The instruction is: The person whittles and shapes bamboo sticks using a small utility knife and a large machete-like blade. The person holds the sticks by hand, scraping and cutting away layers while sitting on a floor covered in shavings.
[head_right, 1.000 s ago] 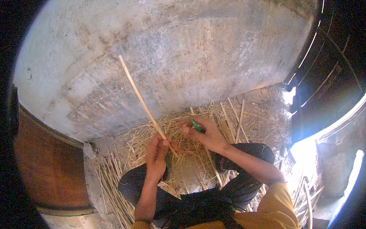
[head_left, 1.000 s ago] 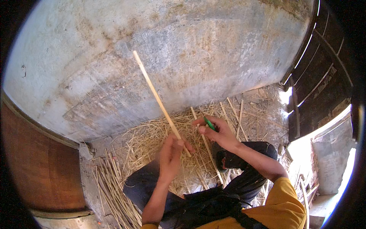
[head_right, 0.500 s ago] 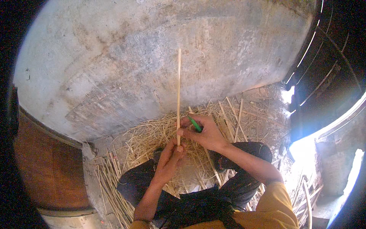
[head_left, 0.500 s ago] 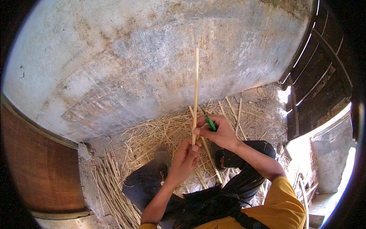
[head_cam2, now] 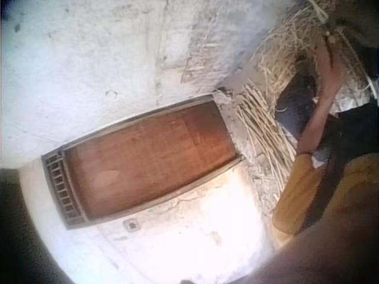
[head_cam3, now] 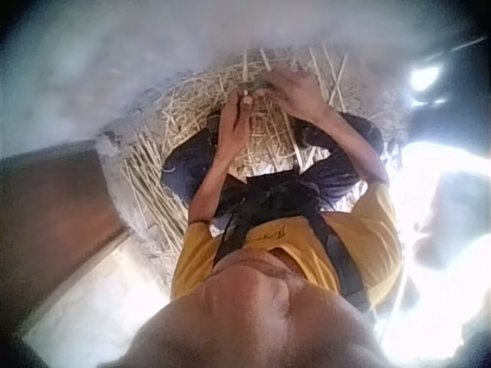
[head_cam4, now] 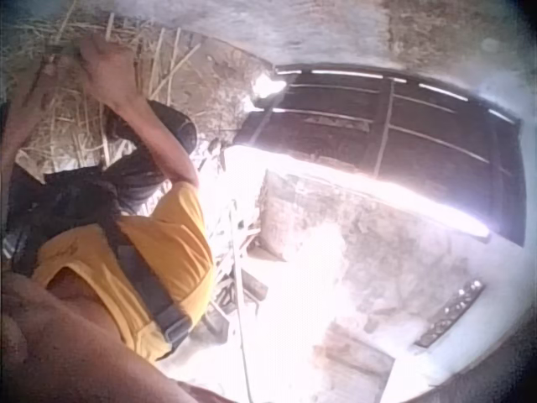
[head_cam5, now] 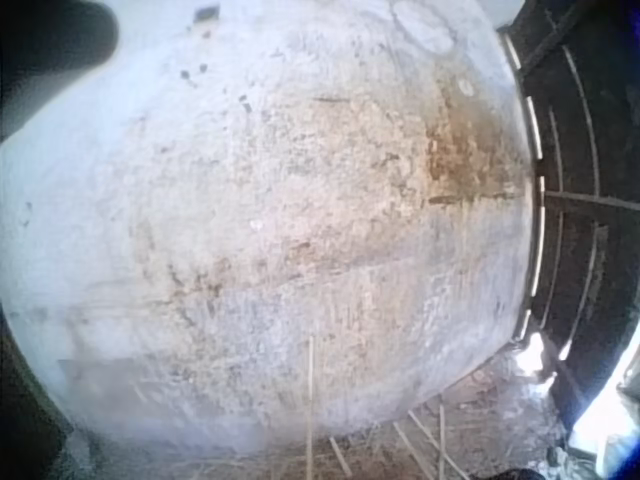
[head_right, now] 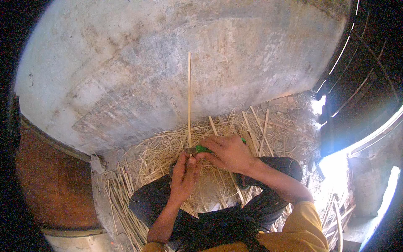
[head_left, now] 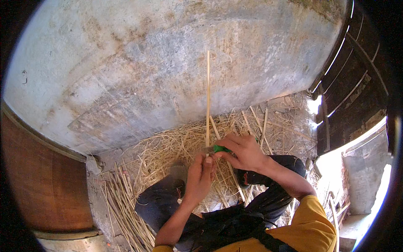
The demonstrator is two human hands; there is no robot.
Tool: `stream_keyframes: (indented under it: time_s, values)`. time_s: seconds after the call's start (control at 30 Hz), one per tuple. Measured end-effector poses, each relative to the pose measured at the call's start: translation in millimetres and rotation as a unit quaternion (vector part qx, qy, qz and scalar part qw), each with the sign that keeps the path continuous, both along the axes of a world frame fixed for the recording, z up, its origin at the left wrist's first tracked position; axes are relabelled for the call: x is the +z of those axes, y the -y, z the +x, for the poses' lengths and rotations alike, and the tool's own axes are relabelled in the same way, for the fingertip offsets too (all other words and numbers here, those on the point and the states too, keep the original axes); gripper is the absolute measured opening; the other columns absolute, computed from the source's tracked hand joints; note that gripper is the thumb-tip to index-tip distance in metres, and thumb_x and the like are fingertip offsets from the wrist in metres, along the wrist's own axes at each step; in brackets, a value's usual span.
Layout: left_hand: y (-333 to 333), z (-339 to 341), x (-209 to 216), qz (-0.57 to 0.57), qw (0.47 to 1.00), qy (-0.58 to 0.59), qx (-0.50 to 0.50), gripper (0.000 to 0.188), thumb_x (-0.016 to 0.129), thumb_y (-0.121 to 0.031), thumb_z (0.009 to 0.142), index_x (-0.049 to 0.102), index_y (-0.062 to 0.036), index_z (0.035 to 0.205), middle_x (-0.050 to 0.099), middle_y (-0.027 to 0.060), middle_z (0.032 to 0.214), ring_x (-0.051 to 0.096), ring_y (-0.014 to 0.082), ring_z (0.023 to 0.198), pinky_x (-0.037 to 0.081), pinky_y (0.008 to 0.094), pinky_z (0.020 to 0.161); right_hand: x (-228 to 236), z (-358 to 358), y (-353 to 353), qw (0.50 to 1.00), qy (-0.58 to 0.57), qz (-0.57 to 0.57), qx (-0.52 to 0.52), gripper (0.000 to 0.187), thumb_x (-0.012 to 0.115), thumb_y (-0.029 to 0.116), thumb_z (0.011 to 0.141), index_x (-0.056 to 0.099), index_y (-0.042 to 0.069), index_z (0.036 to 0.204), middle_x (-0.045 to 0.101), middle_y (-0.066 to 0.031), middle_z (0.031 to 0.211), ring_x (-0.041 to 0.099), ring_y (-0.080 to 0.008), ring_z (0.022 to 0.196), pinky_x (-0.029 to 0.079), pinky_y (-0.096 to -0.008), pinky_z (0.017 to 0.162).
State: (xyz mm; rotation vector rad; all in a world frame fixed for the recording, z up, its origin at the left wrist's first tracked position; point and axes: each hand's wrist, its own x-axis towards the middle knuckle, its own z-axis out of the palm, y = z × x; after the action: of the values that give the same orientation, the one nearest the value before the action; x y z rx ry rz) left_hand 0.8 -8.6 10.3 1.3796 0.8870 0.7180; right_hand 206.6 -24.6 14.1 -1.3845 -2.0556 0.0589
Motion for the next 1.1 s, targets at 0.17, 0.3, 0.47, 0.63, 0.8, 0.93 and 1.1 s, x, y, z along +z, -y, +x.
stream_keyframes:
  time_s: [0.17, 0.3, 0.47, 0.63, 0.8, 0.93, 1.1]
  values:
    - [-2, 1, -5, 0.068, 0.996, -0.047, 0.015, 0.026, 0.04, -0.026, 0.112, 0.047, -0.0032, 0.101, 0.052, 0.0042, 0.078, 0.049, 0.0123, 0.066, 0.041, 0.0309, 0.06, 0, -5, 2, 0.999, 0.019, 0.022, -0.014, 0.033, 0.071, 0.036, 0.091, 0.07, 0.013, 0.114, 0.067, -0.0078, 0.088, 0.07, -0.0294, 0.065, 0.056, -0.0411, 0.055]
    - [0, 3, -4, 0.161, 0.979, -0.117, 0.048, 0.024, 0.039, -0.022, 0.111, 0.045, -0.0004, 0.102, 0.055, 0.0162, 0.076, 0.056, 0.0274, 0.065, 0.044, 0.0404, 0.062, -1, -10, 1, 0.999, 0.013, 0.044, -0.025, 0.033, 0.072, 0.036, 0.09, 0.07, 0.014, 0.114, 0.065, -0.007, 0.083, 0.069, -0.0285, 0.063, 0.055, -0.0403, 0.052]
    - [4, 6, -1, 0.211, 0.965, -0.135, 0.074, 0.02, 0.041, -0.018, 0.11, 0.045, -0.0006, 0.102, 0.053, 0.0199, 0.071, 0.053, 0.0359, 0.059, 0.042, 0.0433, 0.058, 3, -12, 2, 0.997, 0.025, 0.055, -0.039, 0.034, 0.073, 0.037, 0.089, 0.07, 0.013, 0.114, 0.065, -0.0067, 0.083, 0.068, -0.028, 0.062, 0.054, -0.039, 0.052]
    - [4, 6, 4, 0.241, 0.958, -0.133, 0.084, 0.016, 0.042, -0.015, 0.109, 0.045, -0.0009, 0.102, 0.051, 0.0211, 0.069, 0.05, 0.0395, 0.057, 0.04, 0.0432, 0.055, 4, -14, 1, 0.995, 0.035, 0.077, -0.052, 0.032, 0.079, 0.027, 0.084, 0.07, 0.012, 0.11, 0.059, -0.0046, 0.076, 0.064, -0.025, 0.059, 0.049, -0.0378, 0.05]
    - [4, 7, 6, 0.25, 0.953, -0.142, 0.093, 0.016, 0.043, -0.016, 0.109, 0.045, -0.0005, 0.108, 0.052, 0.0215, 0.068, 0.056, 0.0418, 0.059, 0.041, 0.0437, 0.054, 4, -13, -2, 0.994, 0.051, 0.074, -0.065, 0.032, 0.073, 0.036, 0.089, 0.07, 0.014, 0.112, 0.065, -0.0073, 0.082, 0.069, -0.0261, 0.062, 0.054, -0.039, 0.051]
    - [12, 7, 3, 0.199, 0.962, -0.171, 0.077, 0.026, 0.043, -0.025, 0.11, 0.051, -0.0008, 0.117, 0.054, 0.0149, 0.071, 0.05, 0.0276, 0.06, 0.042, 0.0422, 0.059, -7, 34, -19, 0.974, 0.047, 0.107, -0.193, 0.028, 0.068, 0.031, 0.094, 0.07, 0.01, 0.111, 0.068, -0.0123, 0.086, 0.068, -0.0322, 0.063, 0.055, -0.0424, 0.059]
    - [16, -6, -8, 0.145, 0.981, -0.126, 0.031, 0.023, 0.044, -0.024, 0.11, 0.053, -0.0026, 0.113, 0.052, 0.0092, 0.074, 0.046, 0.019, 0.065, 0.041, 0.0392, 0.06, 59, 83, -31, 0.926, -0.159, 0.017, -0.343, 0.031, 0.061, 0.031, 0.102, 0.067, 0.002, 0.111, 0.069, -0.019, 0.084, 0.066, -0.0352, 0.07, 0.051, -0.0408, 0.067]
